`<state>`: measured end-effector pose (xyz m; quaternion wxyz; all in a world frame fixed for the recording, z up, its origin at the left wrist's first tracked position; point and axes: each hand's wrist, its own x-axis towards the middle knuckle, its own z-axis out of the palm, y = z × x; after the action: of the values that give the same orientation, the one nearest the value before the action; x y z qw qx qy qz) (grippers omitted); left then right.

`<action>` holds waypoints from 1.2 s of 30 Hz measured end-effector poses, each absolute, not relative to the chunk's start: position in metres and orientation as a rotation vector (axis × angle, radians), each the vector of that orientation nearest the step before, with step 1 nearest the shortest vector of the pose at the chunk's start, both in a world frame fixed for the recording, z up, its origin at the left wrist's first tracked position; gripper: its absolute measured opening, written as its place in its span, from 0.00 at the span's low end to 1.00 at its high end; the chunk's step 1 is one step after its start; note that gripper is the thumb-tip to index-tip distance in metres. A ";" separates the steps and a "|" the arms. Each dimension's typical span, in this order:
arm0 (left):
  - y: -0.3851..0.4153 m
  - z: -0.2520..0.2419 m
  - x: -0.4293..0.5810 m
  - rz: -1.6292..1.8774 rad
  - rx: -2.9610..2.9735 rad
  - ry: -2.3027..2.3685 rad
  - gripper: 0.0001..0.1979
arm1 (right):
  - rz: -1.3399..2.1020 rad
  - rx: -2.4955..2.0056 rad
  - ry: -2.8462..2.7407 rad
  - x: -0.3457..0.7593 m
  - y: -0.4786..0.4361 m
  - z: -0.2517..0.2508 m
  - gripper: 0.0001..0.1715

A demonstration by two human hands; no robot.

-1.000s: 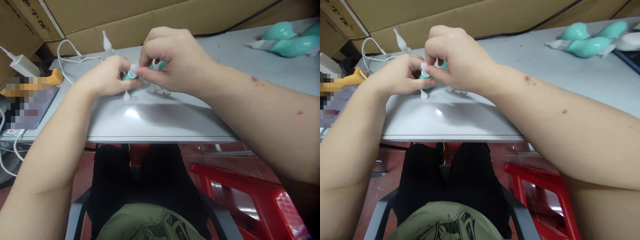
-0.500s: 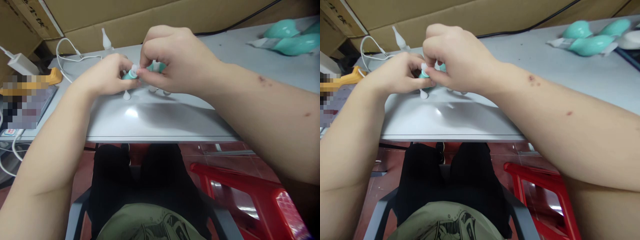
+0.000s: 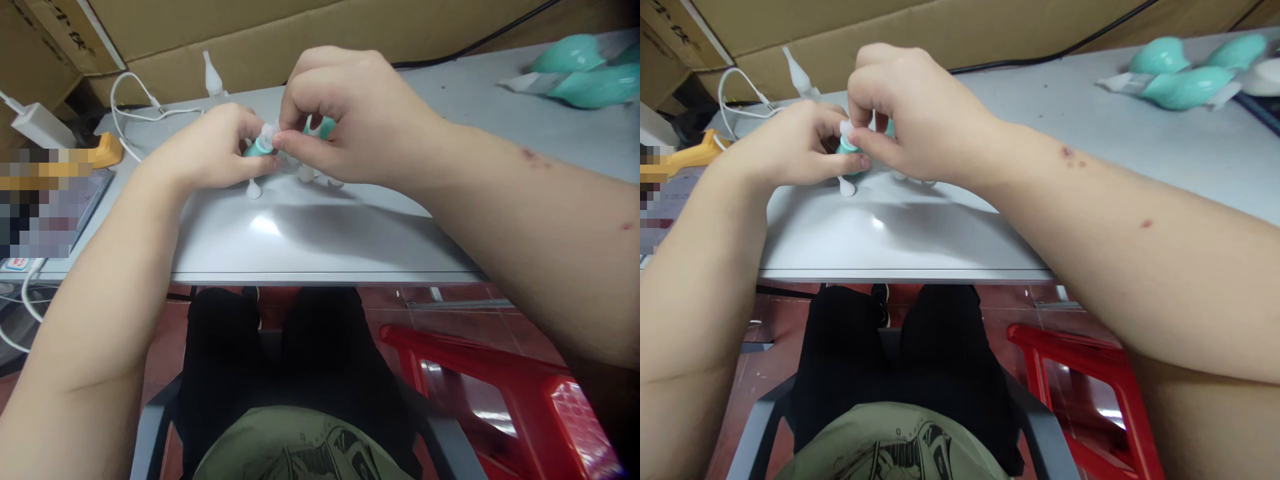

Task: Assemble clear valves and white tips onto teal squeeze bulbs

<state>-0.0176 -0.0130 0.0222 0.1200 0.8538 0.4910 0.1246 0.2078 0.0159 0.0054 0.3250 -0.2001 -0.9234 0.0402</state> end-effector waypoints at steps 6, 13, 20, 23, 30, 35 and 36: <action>-0.013 0.023 -0.017 0.359 2.480 1.450 0.13 | 0.166 -0.550 -2.430 0.208 0.013 0.008 0.12; -0.014 0.023 -0.016 0.334 2.468 1.465 0.12 | 0.135 -0.478 -2.388 0.207 0.021 0.002 0.13; -0.009 0.021 -0.017 0.328 2.505 1.489 0.15 | 0.158 -0.490 -2.376 0.206 0.020 0.000 0.10; -0.009 0.021 -0.017 0.347 2.490 1.478 0.15 | 0.173 -0.497 -2.382 0.205 0.021 -0.001 0.14; -0.009 0.023 -0.018 0.332 2.502 1.465 0.15 | 0.171 -0.514 -2.328 0.202 0.023 -0.005 0.19; -0.013 0.024 -0.017 0.325 2.495 1.471 0.14 | 0.152 -0.541 -2.323 0.204 0.018 -0.002 0.18; -0.013 0.024 -0.017 0.323 2.498 1.470 0.14 | 0.153 -0.541 -2.317 0.204 0.018 -0.002 0.18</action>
<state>-0.0171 -0.0135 0.0240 0.1124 0.8511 0.5008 0.1100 0.2041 0.0178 -0.0018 0.3697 -0.2110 -0.9029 0.0595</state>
